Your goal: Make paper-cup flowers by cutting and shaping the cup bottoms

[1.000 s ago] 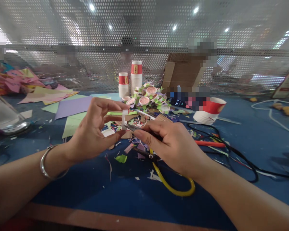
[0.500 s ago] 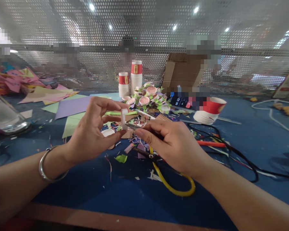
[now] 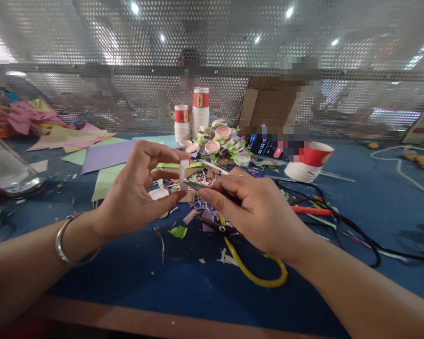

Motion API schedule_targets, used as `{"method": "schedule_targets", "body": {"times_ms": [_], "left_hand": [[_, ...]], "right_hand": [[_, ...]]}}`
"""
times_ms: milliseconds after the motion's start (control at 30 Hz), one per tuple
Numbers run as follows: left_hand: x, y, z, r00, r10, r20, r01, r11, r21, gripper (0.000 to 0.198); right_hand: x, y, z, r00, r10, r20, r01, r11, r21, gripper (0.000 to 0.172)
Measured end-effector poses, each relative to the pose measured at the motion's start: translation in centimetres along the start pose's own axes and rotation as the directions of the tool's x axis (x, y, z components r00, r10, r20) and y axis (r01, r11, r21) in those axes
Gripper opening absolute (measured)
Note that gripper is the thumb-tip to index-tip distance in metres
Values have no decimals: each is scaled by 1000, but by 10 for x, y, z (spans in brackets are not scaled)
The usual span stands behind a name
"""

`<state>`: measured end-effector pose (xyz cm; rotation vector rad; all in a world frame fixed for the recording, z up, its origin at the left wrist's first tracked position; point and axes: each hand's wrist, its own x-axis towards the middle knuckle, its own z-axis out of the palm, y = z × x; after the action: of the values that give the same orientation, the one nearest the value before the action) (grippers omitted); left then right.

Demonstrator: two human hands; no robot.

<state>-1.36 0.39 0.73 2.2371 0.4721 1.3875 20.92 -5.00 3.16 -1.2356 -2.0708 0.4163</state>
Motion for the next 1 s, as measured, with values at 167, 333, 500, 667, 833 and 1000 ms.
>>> {"method": "schedule_targets", "body": {"times_ms": [167, 333, 500, 667, 833, 1000], "left_hand": [[0, -1, 0, 1000, 4, 5, -4, 1000, 9, 56], [-1, 0, -4, 998, 63, 12, -64, 992, 113, 56], [-1, 5, -5, 999, 48, 5, -47, 965, 259, 54], [2, 4, -4, 953, -298, 54, 301, 952, -63, 43], [7, 5, -3, 743, -601, 294, 662, 595, -456, 22], [8, 9, 0, 594, -595, 541, 773, 236, -588, 9]], "right_hand": [[0, 0, 0, 999, -31, -19, 31, 999, -20, 42], [-2, -1, 0, 999, -28, -23, 27, 998, -58, 44], [-3, -1, 1, 999, -6, -32, 3, 993, -120, 45], [-3, 0, 1, 998, 15, -66, -21, 995, -100, 44], [-1, 3, -1, 992, 44, -119, -61, 987, -150, 46], [3, 6, -2, 986, 71, -153, -79, 996, -46, 48]]}}
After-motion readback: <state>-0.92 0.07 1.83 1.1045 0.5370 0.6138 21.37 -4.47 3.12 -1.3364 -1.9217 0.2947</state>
